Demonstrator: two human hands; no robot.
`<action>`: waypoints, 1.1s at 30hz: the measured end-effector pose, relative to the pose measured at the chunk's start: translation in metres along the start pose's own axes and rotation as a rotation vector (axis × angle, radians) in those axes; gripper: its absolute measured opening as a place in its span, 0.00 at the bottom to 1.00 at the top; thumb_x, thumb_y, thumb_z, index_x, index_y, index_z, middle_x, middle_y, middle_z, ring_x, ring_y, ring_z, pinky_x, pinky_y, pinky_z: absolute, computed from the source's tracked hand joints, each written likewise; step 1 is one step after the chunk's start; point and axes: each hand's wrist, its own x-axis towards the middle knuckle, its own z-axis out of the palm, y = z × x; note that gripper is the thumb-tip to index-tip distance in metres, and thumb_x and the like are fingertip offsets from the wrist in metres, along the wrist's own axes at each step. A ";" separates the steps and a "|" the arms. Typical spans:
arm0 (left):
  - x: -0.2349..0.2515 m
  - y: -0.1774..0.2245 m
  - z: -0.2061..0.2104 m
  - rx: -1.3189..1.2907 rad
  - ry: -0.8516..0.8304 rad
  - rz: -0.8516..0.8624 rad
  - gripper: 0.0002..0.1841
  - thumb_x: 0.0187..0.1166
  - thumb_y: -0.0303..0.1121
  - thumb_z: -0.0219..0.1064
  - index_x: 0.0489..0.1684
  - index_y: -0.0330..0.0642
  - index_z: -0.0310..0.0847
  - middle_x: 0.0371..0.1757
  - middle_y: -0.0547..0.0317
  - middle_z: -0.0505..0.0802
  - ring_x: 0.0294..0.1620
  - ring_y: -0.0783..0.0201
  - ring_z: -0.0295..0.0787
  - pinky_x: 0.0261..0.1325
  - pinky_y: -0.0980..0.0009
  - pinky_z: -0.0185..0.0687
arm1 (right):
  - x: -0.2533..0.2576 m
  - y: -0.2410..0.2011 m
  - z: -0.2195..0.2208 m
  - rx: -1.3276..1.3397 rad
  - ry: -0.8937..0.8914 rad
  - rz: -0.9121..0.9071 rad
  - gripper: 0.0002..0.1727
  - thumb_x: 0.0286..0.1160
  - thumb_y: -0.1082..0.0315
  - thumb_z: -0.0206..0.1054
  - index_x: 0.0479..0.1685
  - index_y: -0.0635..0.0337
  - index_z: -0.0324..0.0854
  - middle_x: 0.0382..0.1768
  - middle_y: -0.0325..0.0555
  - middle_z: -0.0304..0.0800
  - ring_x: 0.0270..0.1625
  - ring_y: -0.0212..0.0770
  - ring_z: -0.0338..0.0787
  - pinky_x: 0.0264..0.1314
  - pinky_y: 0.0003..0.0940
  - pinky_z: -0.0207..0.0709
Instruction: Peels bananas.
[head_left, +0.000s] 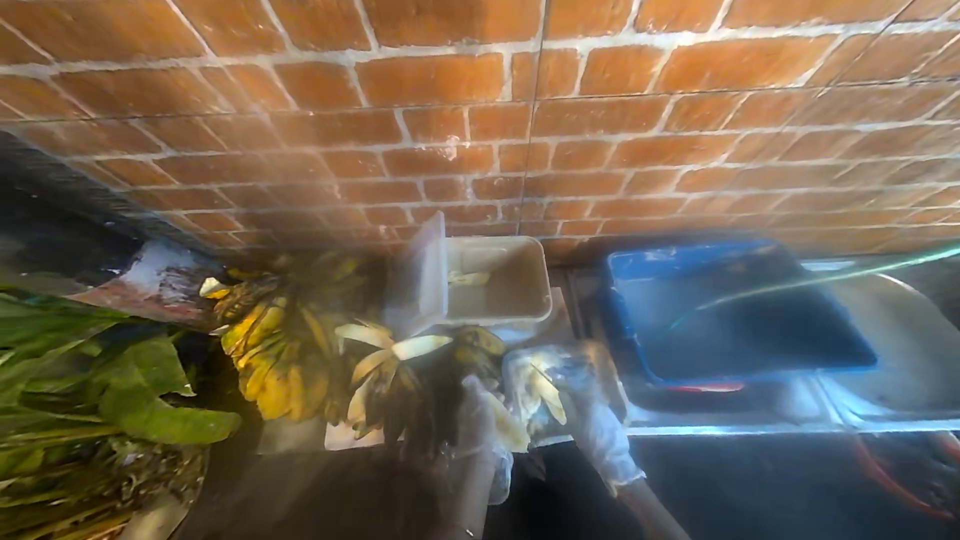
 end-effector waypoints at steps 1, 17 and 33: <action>-0.009 0.017 0.001 -0.106 0.024 -0.076 0.32 0.92 0.60 0.42 0.52 0.40 0.82 0.34 0.51 0.88 0.29 0.57 0.86 0.32 0.60 0.86 | -0.013 -0.009 -0.007 0.070 0.010 -0.057 0.23 0.89 0.47 0.49 0.75 0.27 0.83 0.61 0.40 0.93 0.60 0.42 0.93 0.64 0.51 0.86; -0.082 0.137 0.003 -0.775 -0.181 -0.039 0.19 0.95 0.38 0.35 0.42 0.39 0.70 0.23 0.59 0.79 0.16 0.70 0.78 0.15 0.79 0.74 | -0.102 -0.096 -0.043 0.404 0.238 -0.724 0.17 0.86 0.58 0.62 0.67 0.38 0.91 0.45 0.43 0.92 0.44 0.31 0.89 0.49 0.30 0.86; -0.096 0.126 0.014 -1.045 -0.395 -0.163 0.24 0.92 0.42 0.36 0.25 0.45 0.70 0.18 0.59 0.82 0.13 0.65 0.81 0.13 0.74 0.78 | -0.097 -0.101 -0.050 0.362 0.416 -0.684 0.15 0.81 0.58 0.65 0.56 0.46 0.95 0.39 0.40 0.90 0.40 0.26 0.87 0.41 0.23 0.85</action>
